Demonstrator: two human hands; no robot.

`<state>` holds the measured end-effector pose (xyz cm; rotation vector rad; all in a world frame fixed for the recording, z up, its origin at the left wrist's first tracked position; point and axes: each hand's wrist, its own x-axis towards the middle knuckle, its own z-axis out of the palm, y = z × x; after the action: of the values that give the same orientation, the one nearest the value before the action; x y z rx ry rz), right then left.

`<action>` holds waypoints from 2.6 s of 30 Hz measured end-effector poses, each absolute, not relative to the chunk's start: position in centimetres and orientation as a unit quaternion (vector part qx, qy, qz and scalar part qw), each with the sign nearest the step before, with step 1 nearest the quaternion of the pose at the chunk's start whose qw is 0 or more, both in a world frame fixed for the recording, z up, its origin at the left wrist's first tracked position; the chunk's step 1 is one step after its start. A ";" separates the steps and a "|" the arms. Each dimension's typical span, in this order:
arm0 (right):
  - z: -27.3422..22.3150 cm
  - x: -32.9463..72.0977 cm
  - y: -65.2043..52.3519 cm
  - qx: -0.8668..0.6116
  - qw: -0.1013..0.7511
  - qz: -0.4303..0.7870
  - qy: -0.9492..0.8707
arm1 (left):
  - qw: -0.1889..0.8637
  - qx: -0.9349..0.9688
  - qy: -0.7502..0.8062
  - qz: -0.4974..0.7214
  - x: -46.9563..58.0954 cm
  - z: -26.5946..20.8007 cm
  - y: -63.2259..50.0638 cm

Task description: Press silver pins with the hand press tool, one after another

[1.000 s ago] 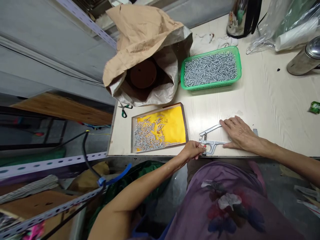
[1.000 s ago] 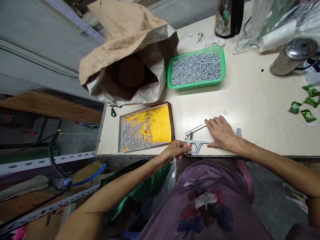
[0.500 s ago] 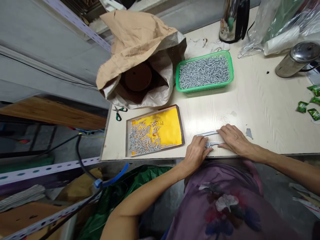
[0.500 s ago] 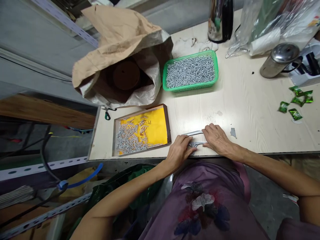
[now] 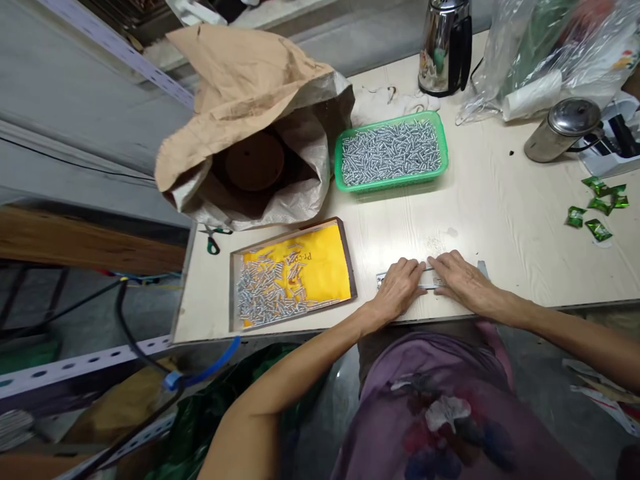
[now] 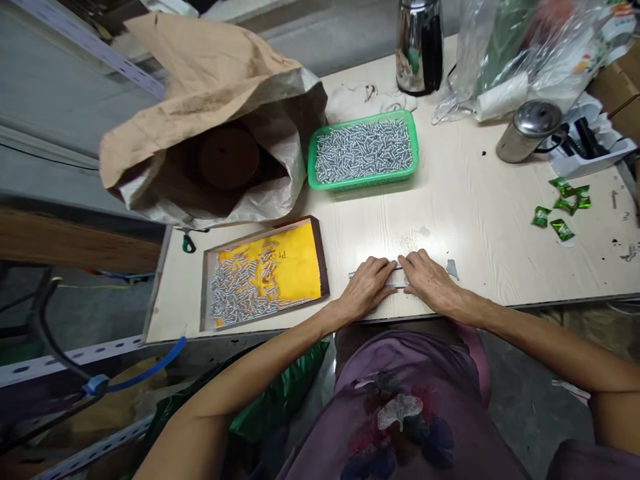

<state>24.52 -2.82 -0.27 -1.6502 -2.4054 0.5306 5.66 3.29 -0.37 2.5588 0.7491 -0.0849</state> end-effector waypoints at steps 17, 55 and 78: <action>-0.3 25.3 1.3 -0.514 0.050 0.141 -0.845 | 0.206 0.916 0.344 -0.003 7.0 -1.4 4.5; 0.8 15.4 5.2 -0.223 0.088 0.170 -0.956 | 0.123 0.950 0.110 0.266 2.6 -3.5 -5.5; 4.1 23.4 7.5 -0.434 0.248 0.181 -0.847 | 0.013 0.812 0.575 -0.100 -12.3 0.7 16.0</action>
<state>23.37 7.46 4.09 -1.1839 -2.3073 0.4934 -12.28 16.05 0.67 2.5303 1.7918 -0.3111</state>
